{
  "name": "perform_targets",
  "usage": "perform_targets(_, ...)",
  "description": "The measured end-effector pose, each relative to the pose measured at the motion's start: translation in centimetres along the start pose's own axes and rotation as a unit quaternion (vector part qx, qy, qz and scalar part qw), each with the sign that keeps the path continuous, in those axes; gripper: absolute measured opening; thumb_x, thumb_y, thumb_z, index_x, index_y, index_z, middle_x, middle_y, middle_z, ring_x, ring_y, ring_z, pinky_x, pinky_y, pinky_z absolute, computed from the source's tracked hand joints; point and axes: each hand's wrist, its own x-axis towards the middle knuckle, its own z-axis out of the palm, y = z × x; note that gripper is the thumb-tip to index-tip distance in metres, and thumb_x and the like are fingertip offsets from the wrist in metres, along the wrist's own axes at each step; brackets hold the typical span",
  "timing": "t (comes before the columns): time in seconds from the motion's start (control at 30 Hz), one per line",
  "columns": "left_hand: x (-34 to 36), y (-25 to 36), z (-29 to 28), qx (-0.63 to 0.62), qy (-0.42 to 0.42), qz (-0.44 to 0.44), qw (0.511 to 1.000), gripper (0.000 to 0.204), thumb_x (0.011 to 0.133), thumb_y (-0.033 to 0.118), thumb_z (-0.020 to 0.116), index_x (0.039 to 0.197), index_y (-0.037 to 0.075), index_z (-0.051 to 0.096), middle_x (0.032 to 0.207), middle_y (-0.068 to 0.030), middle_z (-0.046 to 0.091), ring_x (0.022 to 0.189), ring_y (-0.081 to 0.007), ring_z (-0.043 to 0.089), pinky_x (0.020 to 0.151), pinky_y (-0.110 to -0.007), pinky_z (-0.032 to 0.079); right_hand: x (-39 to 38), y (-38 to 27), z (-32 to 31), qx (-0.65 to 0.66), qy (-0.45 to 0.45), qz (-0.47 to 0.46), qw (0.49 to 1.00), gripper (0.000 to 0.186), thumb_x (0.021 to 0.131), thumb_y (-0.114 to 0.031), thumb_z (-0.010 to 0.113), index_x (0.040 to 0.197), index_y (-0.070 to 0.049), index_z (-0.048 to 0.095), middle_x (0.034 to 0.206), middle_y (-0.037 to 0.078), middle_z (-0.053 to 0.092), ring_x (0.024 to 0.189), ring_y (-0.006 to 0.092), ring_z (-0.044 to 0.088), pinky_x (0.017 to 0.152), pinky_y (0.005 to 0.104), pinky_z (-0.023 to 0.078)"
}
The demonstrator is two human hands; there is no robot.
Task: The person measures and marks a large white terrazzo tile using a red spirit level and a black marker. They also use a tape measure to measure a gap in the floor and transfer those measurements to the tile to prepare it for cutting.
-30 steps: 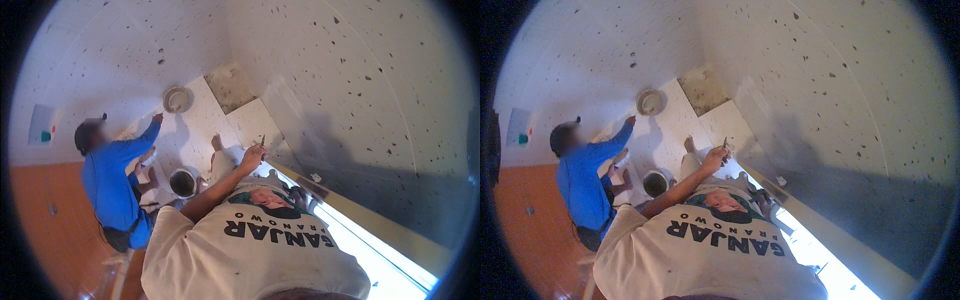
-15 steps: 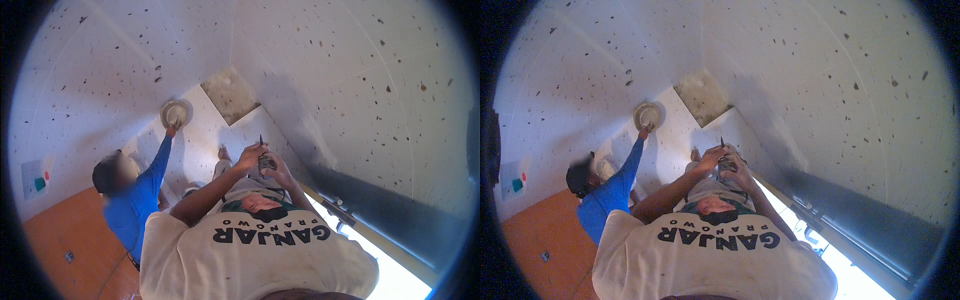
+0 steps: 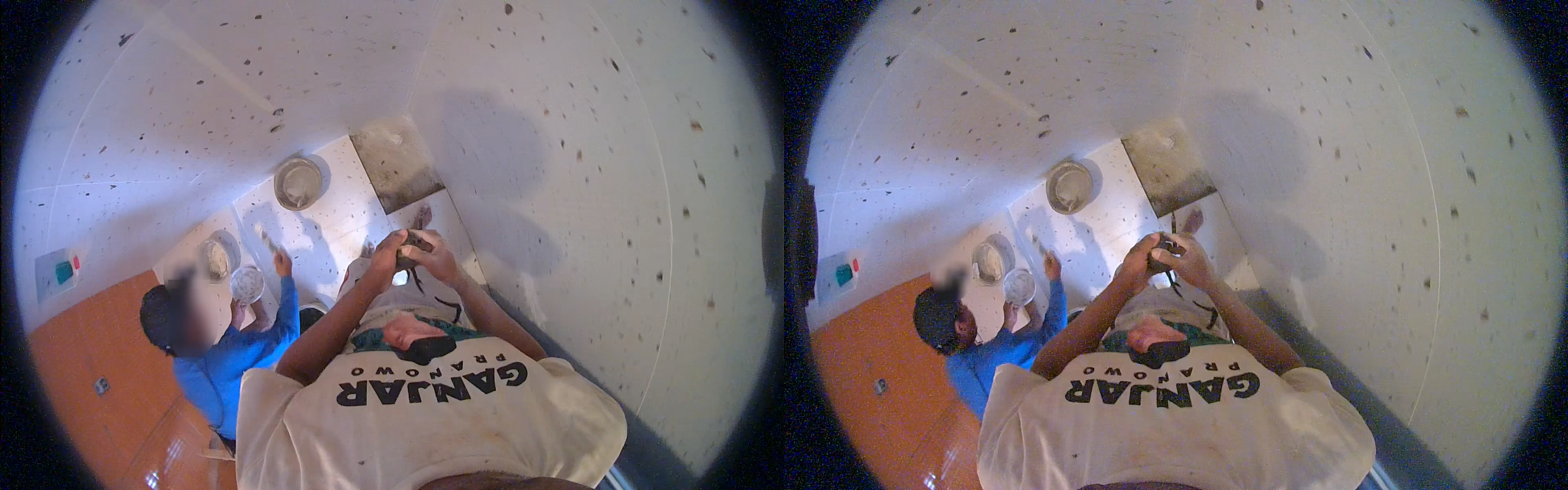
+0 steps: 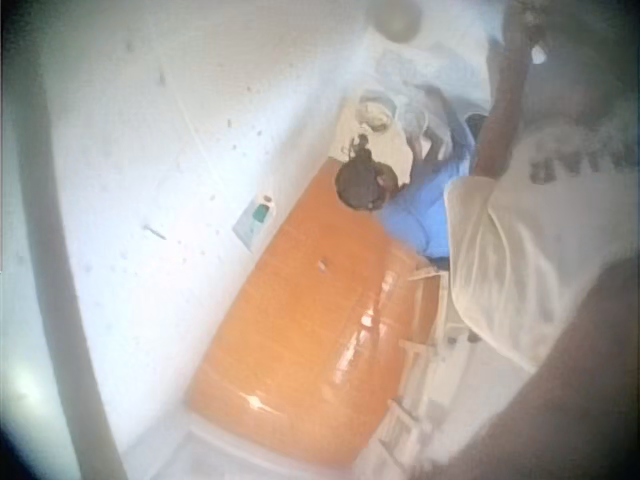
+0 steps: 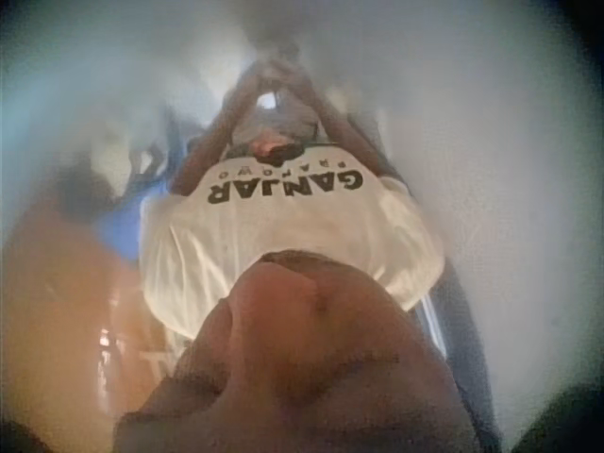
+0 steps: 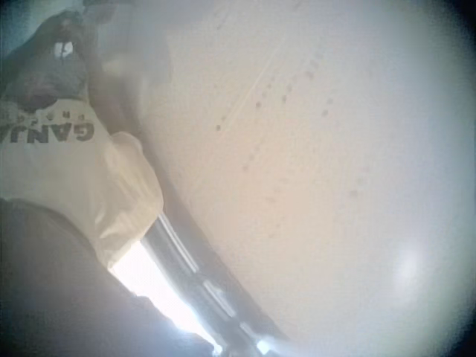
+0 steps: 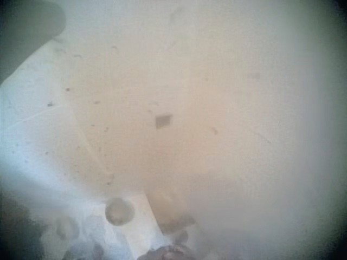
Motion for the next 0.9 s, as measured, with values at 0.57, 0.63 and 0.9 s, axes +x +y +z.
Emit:
perform_targets(0.57,32.0,-2.8,-15.9,0.598,0.01,0.034,0.801,0.053,0.095,0.055,0.053,0.105,0.005,0.067,0.098,-0.0223,0.069,0.096,-0.0426,0.066,0.083,-0.049,0.051,29.5,21.5,-8.2,0.064,0.017,0.108,0.992,0.02,0.089,-0.025,0.072,0.096,-0.007,0.071,0.079,0.0,0.066,0.069,0.0089,0.06,0.062,0.0257,0.05)
perform_targets(0.63,35.7,-3.6,-22.2,0.628,0.008,0.041,0.777,0.053,0.092,0.056,0.057,0.104,0.005,0.067,0.098,-0.0222,0.069,0.096,-0.0419,0.066,0.084,-0.049,0.051,32.9,24.1,-9.4,0.148,0.047,0.084,0.984,0.019,0.091,-0.027,0.069,0.093,-0.009,0.069,0.073,-0.002,0.062,0.064,0.0081,0.055,0.059,0.0252,0.046)
perform_targets(0.9,49.1,-8.7,-49.1,0.654,0.089,0.093,0.745,0.053,0.09,0.054,0.061,0.105,0.004,0.068,0.097,-0.0225,0.069,0.097,-0.0408,0.065,0.085,-0.048,0.05,42.0,30.6,-16.7,0.006,0.099,-0.068,0.993,0.021,0.096,-0.028,0.064,0.096,-0.006,0.065,0.081,-0.003,0.059,0.07,0.0069,0.053,0.068,0.0241,0.045)
